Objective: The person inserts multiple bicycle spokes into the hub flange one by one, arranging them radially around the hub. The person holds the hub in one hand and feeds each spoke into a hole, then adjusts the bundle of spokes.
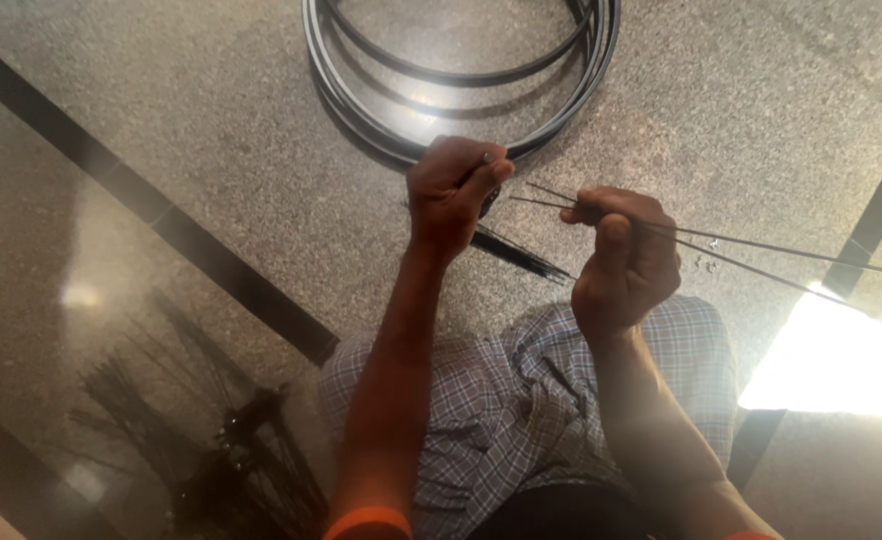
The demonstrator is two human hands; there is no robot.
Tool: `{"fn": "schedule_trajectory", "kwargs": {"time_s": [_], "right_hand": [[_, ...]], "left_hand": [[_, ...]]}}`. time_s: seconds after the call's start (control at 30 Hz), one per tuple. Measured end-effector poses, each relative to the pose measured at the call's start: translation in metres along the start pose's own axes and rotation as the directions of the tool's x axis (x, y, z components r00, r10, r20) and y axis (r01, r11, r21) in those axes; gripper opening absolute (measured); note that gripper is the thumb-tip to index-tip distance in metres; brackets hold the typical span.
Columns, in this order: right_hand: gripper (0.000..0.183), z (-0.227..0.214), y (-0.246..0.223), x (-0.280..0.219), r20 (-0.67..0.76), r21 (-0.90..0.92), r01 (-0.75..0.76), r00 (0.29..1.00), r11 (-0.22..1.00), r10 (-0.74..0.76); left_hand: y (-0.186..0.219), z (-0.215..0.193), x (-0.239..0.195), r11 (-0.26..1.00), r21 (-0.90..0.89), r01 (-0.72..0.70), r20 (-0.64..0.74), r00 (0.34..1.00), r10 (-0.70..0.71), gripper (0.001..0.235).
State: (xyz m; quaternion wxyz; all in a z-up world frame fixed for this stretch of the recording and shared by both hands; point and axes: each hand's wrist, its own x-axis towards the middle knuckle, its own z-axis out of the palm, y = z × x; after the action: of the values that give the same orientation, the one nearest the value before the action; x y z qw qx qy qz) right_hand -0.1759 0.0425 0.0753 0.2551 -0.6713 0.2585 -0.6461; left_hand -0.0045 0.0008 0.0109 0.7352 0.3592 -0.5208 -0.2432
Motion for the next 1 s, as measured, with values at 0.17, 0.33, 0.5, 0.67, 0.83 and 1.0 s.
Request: {"fn": "schedule_trajectory", "kwargs": {"time_s": [0.17, 0.33, 0.5, 0.67, 0.83, 1.0], "right_hand": [[0.029, 0.0, -0.003, -0.001, 0.018, -0.085, 0.018, 1.0, 0.996, -0.016], [0.029, 0.0, -0.001, 0.0, 0.048, -0.139, 0.054, 0.998, 0.989, -0.048], [0.027, -0.001, -0.003, 0.001, 0.063, -0.201, 0.074, 0.996, 0.977, -0.063], [0.027, -0.002, -0.005, 0.003, 0.068, -0.255, 0.067, 0.996, 0.965, -0.052], [0.021, 0.001, -0.002, 0.007, 0.063, -0.281, 0.055, 0.997, 0.958, -0.038], [0.017, 0.0, 0.002, 0.01, 0.058, -0.297, 0.054, 0.998, 0.953, -0.039]], "left_hand": [[0.001, 0.004, 0.0, 1.0, 0.021, -0.02, -0.005, 1.0, 0.02, 0.009], [0.0, 0.008, 0.001, 1.0, 0.003, -0.013, 0.016, 1.0, 0.013, 0.011], [0.001, 0.008, 0.0, 0.995, 0.075, -0.073, 0.021, 0.997, 0.071, 0.014], [0.001, 0.009, 0.002, 0.99, 0.097, -0.103, 0.022, 0.995, 0.102, 0.016], [0.0, 0.01, 0.001, 0.989, 0.093, -0.112, 0.029, 0.994, 0.109, 0.018], [-0.001, 0.009, 0.001, 0.98, 0.146, -0.138, 0.055, 0.99, 0.131, 0.02]]}}
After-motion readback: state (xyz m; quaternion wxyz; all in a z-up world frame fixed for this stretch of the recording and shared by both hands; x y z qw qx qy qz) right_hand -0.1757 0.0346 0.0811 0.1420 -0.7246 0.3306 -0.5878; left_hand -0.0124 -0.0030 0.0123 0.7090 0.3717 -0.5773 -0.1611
